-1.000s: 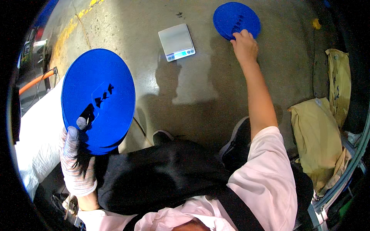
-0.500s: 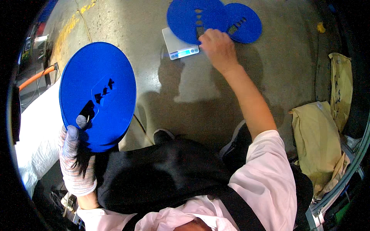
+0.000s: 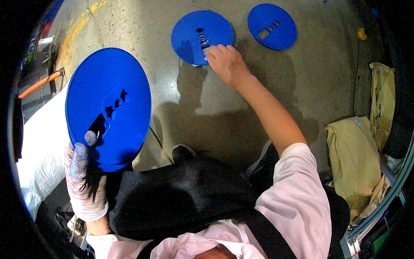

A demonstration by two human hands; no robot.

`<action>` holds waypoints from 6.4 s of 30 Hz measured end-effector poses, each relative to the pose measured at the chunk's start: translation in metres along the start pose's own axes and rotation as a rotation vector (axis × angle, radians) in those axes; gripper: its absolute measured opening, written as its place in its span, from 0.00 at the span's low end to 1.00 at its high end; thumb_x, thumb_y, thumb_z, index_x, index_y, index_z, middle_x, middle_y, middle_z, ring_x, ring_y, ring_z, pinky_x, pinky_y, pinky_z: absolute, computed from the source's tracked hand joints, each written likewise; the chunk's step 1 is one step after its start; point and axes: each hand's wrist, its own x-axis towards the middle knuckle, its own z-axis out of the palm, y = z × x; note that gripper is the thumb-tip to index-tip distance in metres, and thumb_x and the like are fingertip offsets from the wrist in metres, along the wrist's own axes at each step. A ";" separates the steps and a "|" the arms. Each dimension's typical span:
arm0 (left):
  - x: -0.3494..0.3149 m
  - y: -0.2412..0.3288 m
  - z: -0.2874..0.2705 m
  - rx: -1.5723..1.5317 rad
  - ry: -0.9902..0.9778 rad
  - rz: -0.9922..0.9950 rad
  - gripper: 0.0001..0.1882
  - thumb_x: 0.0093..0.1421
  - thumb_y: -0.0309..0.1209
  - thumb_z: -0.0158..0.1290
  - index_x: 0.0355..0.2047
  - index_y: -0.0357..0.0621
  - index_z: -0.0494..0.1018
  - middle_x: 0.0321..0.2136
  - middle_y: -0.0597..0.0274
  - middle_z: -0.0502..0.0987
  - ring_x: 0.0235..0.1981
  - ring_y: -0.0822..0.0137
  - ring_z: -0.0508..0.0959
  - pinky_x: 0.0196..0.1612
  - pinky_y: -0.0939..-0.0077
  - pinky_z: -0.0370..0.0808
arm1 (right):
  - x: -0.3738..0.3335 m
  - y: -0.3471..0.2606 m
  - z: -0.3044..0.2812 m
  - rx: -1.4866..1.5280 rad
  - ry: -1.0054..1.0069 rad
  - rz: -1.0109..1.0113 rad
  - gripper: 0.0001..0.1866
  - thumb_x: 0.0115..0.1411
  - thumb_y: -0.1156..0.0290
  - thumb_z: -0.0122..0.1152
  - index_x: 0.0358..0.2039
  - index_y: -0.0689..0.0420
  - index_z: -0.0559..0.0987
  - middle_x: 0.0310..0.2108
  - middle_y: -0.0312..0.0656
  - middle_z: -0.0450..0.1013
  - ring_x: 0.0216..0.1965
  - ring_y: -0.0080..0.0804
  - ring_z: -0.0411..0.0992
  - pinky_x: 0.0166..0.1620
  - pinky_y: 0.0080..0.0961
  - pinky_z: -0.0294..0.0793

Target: The person repeatedly picks up blue plastic lids from a stack and places them on a digital scale to weigh them. They then remove the lids and place them into a separate pile on the floor. The process is repeated multiple times throughout the clip.

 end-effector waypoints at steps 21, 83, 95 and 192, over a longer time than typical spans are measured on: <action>0.034 0.000 0.007 0.090 -0.012 -0.029 0.22 0.64 0.40 0.51 0.55 0.43 0.68 0.51 0.59 0.72 0.47 0.68 0.72 0.51 0.71 0.68 | 0.017 -0.166 -0.059 0.924 0.402 -0.385 0.16 0.53 0.52 0.64 0.22 0.49 0.71 0.20 0.30 0.62 0.21 0.26 0.63 0.21 0.24 0.59; 0.058 -0.031 -0.051 -0.713 0.242 0.130 0.29 0.66 0.41 0.46 0.62 0.39 0.60 0.61 0.48 0.63 0.62 0.51 0.63 0.65 0.48 0.57 | 0.023 -0.288 -0.070 1.268 0.184 -0.366 0.20 0.61 0.54 0.54 0.42 0.55 0.83 0.19 0.29 0.53 0.19 0.22 0.57 0.20 0.22 0.54; 0.031 -0.039 -0.067 -0.939 0.160 0.191 0.27 0.67 0.40 0.46 0.62 0.39 0.60 0.61 0.48 0.63 0.62 0.52 0.63 0.66 0.49 0.56 | 0.016 -0.278 -0.074 1.243 0.149 -0.388 0.24 0.60 0.52 0.55 0.47 0.59 0.79 0.19 0.31 0.52 0.19 0.25 0.58 0.21 0.24 0.55; 0.017 -0.048 -0.060 0.048 0.095 0.502 0.25 0.64 0.26 0.47 0.62 0.43 0.62 0.62 0.49 0.63 0.62 0.54 0.63 0.66 0.51 0.56 | -0.066 -0.168 0.035 0.619 -0.146 -0.058 0.07 0.55 0.68 0.60 0.36 0.51 0.76 0.24 0.36 0.68 0.26 0.35 0.73 0.25 0.33 0.72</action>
